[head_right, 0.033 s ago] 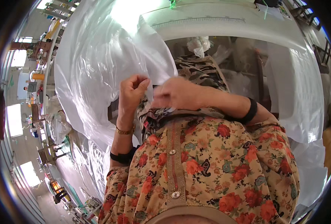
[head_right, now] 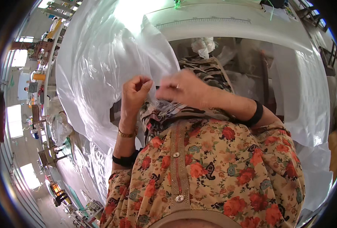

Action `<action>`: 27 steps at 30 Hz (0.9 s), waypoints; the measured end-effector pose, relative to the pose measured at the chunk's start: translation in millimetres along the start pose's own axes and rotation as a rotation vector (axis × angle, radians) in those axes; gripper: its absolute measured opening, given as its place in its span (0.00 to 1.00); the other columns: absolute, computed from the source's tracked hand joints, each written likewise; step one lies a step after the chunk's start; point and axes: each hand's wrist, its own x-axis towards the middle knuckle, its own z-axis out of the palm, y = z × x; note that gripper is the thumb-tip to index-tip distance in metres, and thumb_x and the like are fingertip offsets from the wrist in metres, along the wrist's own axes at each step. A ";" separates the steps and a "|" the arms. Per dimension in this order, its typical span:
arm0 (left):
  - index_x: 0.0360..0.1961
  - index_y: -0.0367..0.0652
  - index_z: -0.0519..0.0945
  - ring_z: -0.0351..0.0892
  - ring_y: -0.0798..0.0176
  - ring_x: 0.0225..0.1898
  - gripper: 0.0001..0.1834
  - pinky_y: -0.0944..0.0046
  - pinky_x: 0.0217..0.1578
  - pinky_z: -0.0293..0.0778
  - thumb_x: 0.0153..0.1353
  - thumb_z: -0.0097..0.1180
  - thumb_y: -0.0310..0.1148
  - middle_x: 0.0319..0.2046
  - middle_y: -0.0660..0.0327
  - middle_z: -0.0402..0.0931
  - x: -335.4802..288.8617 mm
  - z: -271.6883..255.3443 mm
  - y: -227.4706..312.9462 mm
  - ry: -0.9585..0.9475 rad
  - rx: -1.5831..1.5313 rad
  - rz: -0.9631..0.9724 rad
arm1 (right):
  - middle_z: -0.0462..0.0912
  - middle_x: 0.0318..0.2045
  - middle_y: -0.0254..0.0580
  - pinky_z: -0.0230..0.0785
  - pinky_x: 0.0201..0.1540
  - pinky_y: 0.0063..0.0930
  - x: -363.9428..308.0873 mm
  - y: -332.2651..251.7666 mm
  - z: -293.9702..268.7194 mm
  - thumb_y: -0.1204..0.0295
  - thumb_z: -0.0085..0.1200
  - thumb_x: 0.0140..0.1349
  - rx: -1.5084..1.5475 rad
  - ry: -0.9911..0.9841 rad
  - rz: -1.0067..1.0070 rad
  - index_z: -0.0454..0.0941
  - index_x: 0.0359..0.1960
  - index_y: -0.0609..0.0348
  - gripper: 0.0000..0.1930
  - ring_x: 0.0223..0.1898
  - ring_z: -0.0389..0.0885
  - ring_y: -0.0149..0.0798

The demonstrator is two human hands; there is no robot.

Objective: Sewing large white plastic sheets using an industrial sewing machine in a factory environment.

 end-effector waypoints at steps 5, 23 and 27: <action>0.32 0.35 0.79 0.68 0.76 0.20 0.04 0.72 0.22 0.64 0.58 0.59 0.25 0.21 0.65 0.75 -13.2 4.3 19.9 0.151 0.086 0.100 | 0.75 0.28 0.41 0.69 0.34 0.30 2.2 45.5 -4.3 0.64 0.59 0.61 -0.294 0.767 0.242 0.70 0.38 0.63 0.16 0.26 0.72 0.36; 0.35 0.35 0.78 0.78 0.59 0.23 0.04 0.64 0.27 0.72 0.59 0.55 0.24 0.27 0.53 0.78 -10.9 7.8 39.9 0.150 0.394 0.384 | 0.79 0.25 0.45 0.71 0.35 0.33 11.9 9.6 30.4 0.70 0.53 0.63 0.052 0.198 0.051 0.77 0.36 0.65 0.09 0.29 0.79 0.37; 0.33 0.35 0.76 0.71 0.64 0.19 0.04 0.66 0.23 0.67 0.62 0.54 0.26 0.20 0.54 0.72 -9.7 4.0 40.9 0.114 0.257 0.317 | 0.80 0.27 0.42 0.70 0.35 0.38 17.0 5.9 32.7 0.68 0.53 0.60 -0.235 0.170 -0.037 0.76 0.33 0.60 0.08 0.31 0.80 0.48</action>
